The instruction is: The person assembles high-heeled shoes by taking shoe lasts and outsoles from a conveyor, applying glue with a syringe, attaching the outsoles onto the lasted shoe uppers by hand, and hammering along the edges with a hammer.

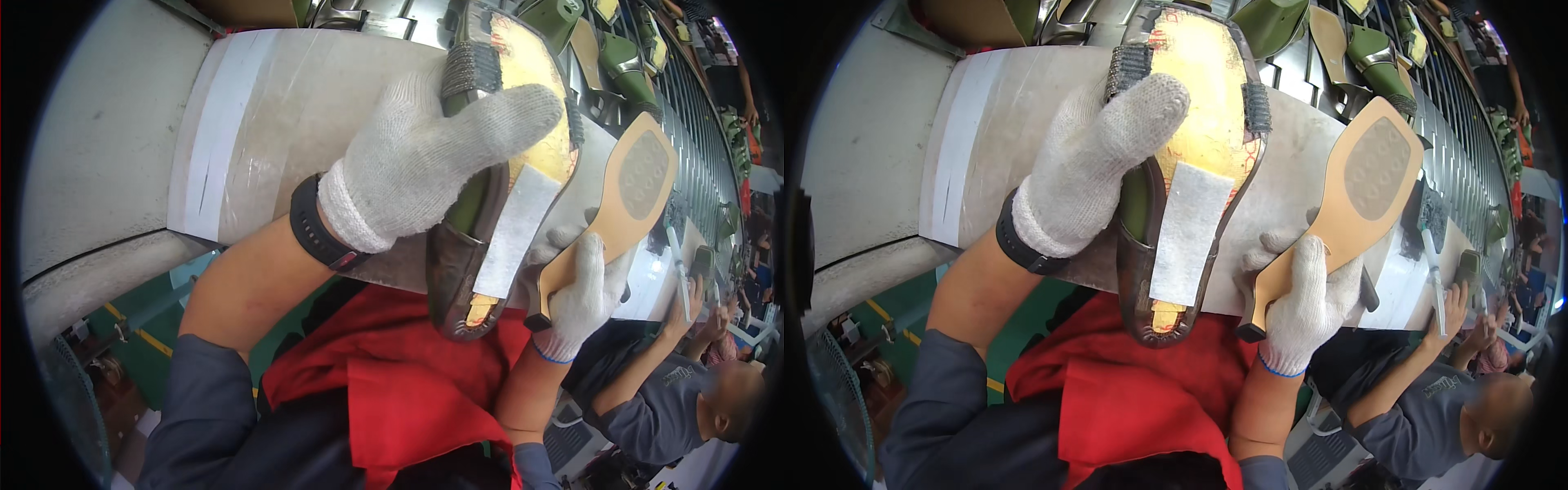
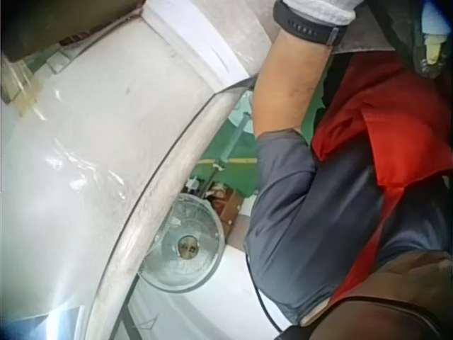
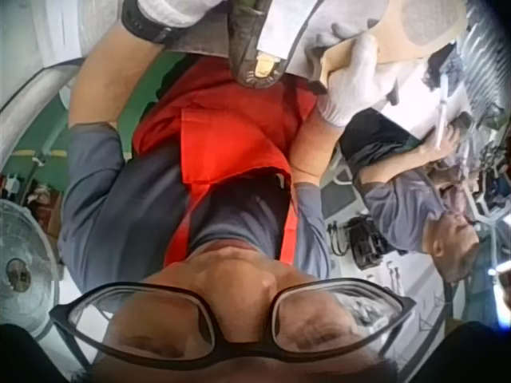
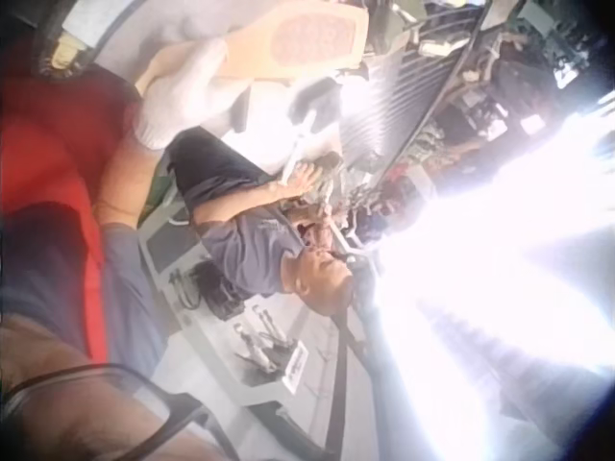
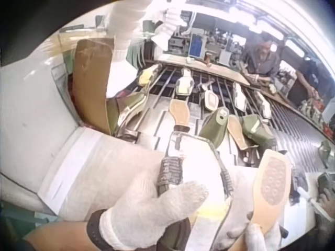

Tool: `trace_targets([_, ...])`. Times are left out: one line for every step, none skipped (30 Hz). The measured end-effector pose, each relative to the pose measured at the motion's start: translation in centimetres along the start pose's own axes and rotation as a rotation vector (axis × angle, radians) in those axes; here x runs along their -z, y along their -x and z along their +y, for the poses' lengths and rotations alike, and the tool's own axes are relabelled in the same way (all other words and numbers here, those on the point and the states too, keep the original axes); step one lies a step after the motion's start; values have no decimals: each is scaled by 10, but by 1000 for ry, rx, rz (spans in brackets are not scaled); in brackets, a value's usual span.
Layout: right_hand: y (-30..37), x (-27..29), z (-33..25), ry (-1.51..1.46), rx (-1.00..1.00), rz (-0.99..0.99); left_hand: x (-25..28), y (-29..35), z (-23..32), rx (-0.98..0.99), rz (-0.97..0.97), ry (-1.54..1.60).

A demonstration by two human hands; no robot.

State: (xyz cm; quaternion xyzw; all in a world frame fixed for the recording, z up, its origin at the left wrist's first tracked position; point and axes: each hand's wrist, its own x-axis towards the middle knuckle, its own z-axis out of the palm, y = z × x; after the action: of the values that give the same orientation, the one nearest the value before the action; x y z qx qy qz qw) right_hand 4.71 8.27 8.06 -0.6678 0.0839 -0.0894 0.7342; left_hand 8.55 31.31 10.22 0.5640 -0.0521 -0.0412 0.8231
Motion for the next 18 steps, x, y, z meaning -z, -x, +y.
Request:
trace_targets([0, 0, 1, 17, 17, 10, 0, 0, 0, 11, -1, 2])
trace_targets([-1, 0, 1, 16, 15, 11, -1, -1, -1, 22, -5, 4])
trace_targets([-1, 0, 1, 2, 20, 23, -1, -1, -1, 23, -6, 3])
trace_targets([-1, 1, 2, -13, 25, 35, -2, -1, 0, 19, -7, 6])
trace_targets([-1, 2, 1, -14, 24, 37, -3, -2, 0, 16, -10, 9])
trace_targets([0, 4, 1, -21, 8, 16, -3, -2, -2, 17, -11, 7])
trace_targets([0, 6, 1, -28, -9, -4, -3, -3, -5, -2, -19, 31])
trace_targets([0, 7, 1, -30, -8, -2, -3, -3, -8, -22, -27, 55])
trace_targets([0, 7, 1, -35, -2, 2, -4, -4, -9, -22, -29, 53])
trace_targets([0, 7, 1, -40, 4, 6, -5, -4, -9, -22, -9, 47])
trace_targets([0, 8, 2, -43, 5, 7, -7, -5, -10, -24, 12, 40])
trace_targets([0, 9, 4, -58, 12, 14, -7, -5, -12, -25, 12, 37])
trace_targets([-1, 11, 6, -74, 19, 21, -7, -6, -13, -23, 39, 79])
trace_targets([-1, 15, 8, -77, 16, 14, -6, -7, -15, -21, 72, 120])
trace_targets([-3, 21, 10, -73, -3, -41, -5, -8, -16, -24, 81, 115])
trace_targets([-4, 26, 10, -69, -23, -99, -4, -10, -19, -2, 35, 222])
trace_targets([-4, 27, 11, -78, -33, -120, -2, -11, -20, 18, 0, 324])
trace_targets([-3, 27, 11, -3, 6, -78, 0, -12, -23, 13, 25, 313])
